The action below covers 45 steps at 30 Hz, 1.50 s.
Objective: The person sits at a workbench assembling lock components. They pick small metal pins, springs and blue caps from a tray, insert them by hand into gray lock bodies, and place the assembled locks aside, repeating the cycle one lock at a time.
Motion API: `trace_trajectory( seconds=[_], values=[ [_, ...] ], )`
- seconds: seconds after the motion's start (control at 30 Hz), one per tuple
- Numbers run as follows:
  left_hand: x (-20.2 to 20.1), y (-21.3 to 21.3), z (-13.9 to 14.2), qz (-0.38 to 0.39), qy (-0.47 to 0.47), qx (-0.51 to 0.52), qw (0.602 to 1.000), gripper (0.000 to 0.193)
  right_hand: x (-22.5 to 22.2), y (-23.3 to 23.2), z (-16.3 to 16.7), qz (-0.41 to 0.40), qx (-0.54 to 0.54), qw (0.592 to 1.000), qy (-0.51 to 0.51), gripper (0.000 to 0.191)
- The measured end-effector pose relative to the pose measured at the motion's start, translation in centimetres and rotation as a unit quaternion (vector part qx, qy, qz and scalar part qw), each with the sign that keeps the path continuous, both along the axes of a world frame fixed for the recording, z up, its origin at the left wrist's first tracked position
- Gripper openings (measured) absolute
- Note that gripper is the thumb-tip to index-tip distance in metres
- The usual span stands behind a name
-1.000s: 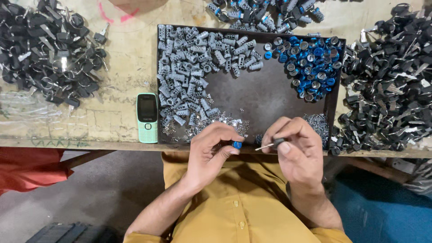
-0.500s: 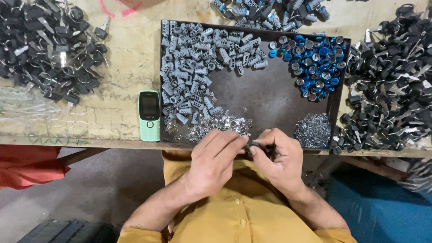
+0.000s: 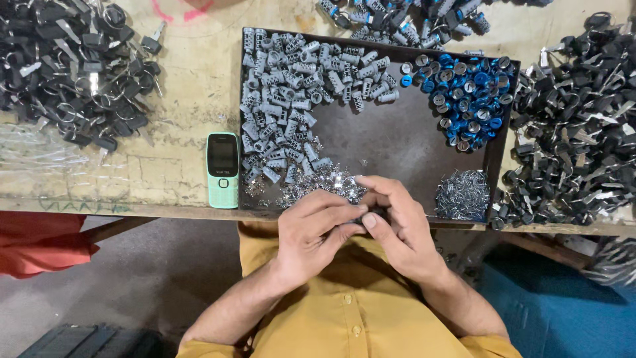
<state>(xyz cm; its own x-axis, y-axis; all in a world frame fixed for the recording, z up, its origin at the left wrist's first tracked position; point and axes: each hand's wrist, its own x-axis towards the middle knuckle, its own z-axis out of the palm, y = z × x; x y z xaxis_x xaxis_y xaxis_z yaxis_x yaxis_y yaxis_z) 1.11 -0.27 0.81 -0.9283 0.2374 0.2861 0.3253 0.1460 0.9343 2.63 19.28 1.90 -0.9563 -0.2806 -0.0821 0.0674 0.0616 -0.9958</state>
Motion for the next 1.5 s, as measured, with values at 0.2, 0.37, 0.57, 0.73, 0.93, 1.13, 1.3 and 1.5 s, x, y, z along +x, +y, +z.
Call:
trace_trajectory(
  seconds=[0.2, 0.37, 0.57, 0.73, 0.93, 1.13, 1.3, 1.5],
  values=[
    [0.3, -0.1, -0.7, 0.045, -0.064, 0.036, 0.996, 0.022, -0.6, 0.7, 0.7, -0.105, -0.048, 0.992, -0.059, 0.026],
    [1.0, 0.1, -2.3, -0.116, -0.387, 0.38, 0.832, 0.024, -0.5, 0.5, 2.2, 0.01, 0.147, 0.967, 0.21, 0.04],
    [2.0, 1.6, -3.5, -0.149, -0.469, 0.448, 0.746, 0.029, 0.1, 0.0, 1.9, -0.076, 0.209, 0.951, 0.215, 0.04],
    [1.8, 1.7, -3.7, -0.173, -0.495, 0.431, 0.734, 0.03, 0.2, 0.6, 1.1, -0.083, 0.183, 0.953, 0.225, 0.045],
    [1.4, 1.8, -3.3, -0.168, -0.51, 0.42, 0.731, 0.026, 0.5, 0.6, 0.4, -0.096, 0.207, 0.944, 0.237, 0.054],
    [0.6, 1.2, -1.6, -0.102, -0.427, 0.374, 0.817, 0.016, 2.4, 0.4, 0.5, -0.065, 0.004, 0.997, 0.044, 0.036],
    [-0.4, 0.5, 0.6, -0.058, -0.094, 0.1, 0.989, 0.018, 2.6, 0.8, 1.0, -0.019, 0.032, 0.999, 0.012, 0.035],
    [-0.9, -0.1, 2.0, -0.096, 0.048, -0.01, 0.994, 0.033, 1.5, 0.9, 3.2, 0.038, 0.062, 0.994, -0.087, 0.045]
  ],
)
